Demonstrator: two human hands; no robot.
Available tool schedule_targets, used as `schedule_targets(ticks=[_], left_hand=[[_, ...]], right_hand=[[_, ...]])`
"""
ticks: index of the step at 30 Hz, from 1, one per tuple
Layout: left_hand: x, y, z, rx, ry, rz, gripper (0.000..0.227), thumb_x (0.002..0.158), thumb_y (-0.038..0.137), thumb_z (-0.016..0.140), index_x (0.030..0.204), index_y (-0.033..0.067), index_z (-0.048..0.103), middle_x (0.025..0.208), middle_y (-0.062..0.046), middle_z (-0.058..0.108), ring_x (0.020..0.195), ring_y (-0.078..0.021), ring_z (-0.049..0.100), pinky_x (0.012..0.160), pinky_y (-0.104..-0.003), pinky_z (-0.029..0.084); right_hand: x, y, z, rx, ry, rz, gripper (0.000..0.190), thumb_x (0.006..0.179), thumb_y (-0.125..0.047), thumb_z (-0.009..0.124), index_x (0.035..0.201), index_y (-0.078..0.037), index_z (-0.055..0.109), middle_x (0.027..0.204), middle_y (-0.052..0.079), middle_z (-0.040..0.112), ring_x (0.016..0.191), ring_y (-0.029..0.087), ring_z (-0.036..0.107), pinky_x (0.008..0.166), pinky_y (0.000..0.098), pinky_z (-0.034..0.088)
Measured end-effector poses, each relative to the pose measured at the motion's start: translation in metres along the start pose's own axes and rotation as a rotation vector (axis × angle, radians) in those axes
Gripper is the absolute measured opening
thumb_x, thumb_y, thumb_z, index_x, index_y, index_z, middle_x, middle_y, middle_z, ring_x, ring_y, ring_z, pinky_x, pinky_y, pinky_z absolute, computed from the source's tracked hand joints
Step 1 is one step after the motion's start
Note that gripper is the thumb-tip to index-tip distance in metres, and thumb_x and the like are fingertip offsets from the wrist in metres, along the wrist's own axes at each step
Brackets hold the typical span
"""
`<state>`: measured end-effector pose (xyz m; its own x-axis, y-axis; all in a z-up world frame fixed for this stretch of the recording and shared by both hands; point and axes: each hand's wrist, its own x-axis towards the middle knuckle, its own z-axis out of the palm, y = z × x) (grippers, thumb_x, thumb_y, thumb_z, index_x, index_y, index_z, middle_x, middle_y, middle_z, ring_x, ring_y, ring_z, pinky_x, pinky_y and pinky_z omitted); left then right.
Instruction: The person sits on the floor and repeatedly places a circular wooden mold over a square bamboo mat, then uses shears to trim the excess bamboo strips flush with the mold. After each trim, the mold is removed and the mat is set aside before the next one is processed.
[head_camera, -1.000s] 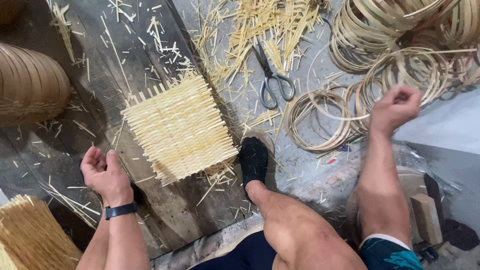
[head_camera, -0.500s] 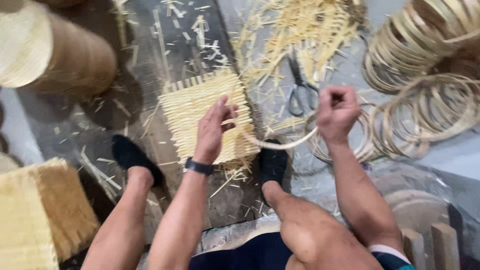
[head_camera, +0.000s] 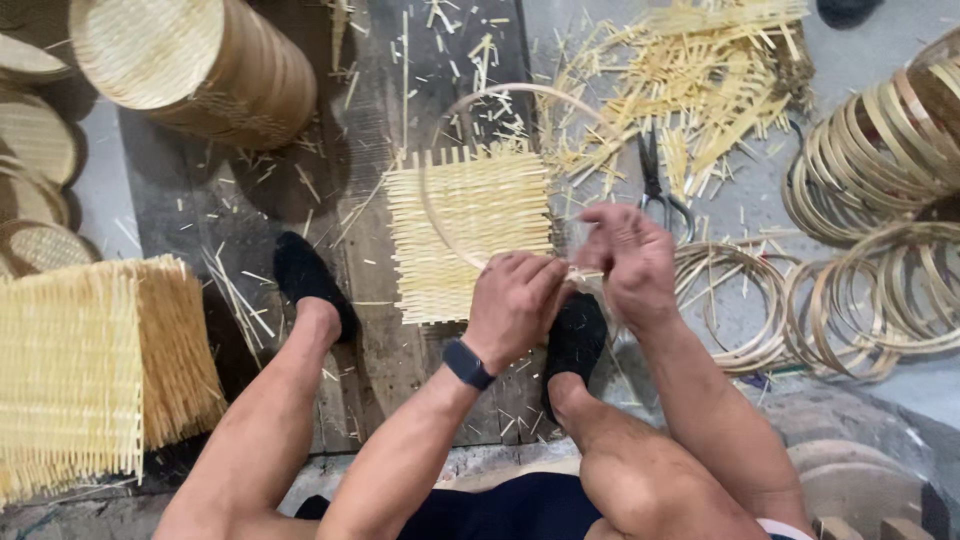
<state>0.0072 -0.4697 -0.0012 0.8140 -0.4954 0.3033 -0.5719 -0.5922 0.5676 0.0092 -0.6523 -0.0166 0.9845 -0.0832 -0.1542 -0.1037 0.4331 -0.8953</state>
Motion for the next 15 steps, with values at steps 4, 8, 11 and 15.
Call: schedule_targets(ticks=[4,8,11,15], left_hand=[[-0.011,-0.025,-0.021,0.131,0.405,0.195,0.033,0.097,0.019,0.079,0.127,0.0116,0.067,0.132,-0.014,0.064,0.124,-0.0297,0.061,0.110,-0.041,0.050],[-0.003,-0.084,-0.038,0.111,0.563,-0.141,0.038,0.105,0.034,0.068,0.132,0.0079,0.064,0.139,-0.015,0.060,0.131,-0.0304,0.057,0.114,-0.048,0.046],[0.010,-0.121,-0.041,-0.467,0.283,-0.685,0.045,0.105,0.045,0.058,0.118,0.0049,0.074,0.113,-0.013,0.072,0.106,-0.0236,0.065,0.093,-0.043,0.052],[-0.008,-0.131,-0.026,-1.297,0.114,-0.912,0.043,0.098,0.045,0.062,0.094,0.0030,0.073,0.081,-0.009,0.074,0.077,-0.0207,0.070,0.078,-0.039,0.059]], right_hand=[[0.015,0.007,-0.029,0.124,0.035,0.140,0.035,0.111,-0.034,0.053,0.108,0.001,0.062,0.068,-0.006,0.033,0.056,0.005,0.031,0.049,0.0225,0.030],[0.022,0.007,-0.044,0.183,-0.037,0.300,0.049,0.111,-0.045,0.045,0.108,0.003,0.059,0.072,-0.005,0.035,0.059,0.006,0.033,0.048,0.0214,0.029],[0.028,0.014,-0.038,0.131,-0.036,0.380,0.052,0.112,-0.046,0.044,0.109,0.004,0.059,0.071,-0.005,0.034,0.057,0.006,0.032,0.047,0.0211,0.028],[0.035,0.016,-0.023,0.094,0.000,0.342,0.031,0.108,-0.030,0.052,0.124,-0.004,0.059,0.072,-0.003,0.044,0.057,0.007,0.040,0.046,0.0215,0.034]])
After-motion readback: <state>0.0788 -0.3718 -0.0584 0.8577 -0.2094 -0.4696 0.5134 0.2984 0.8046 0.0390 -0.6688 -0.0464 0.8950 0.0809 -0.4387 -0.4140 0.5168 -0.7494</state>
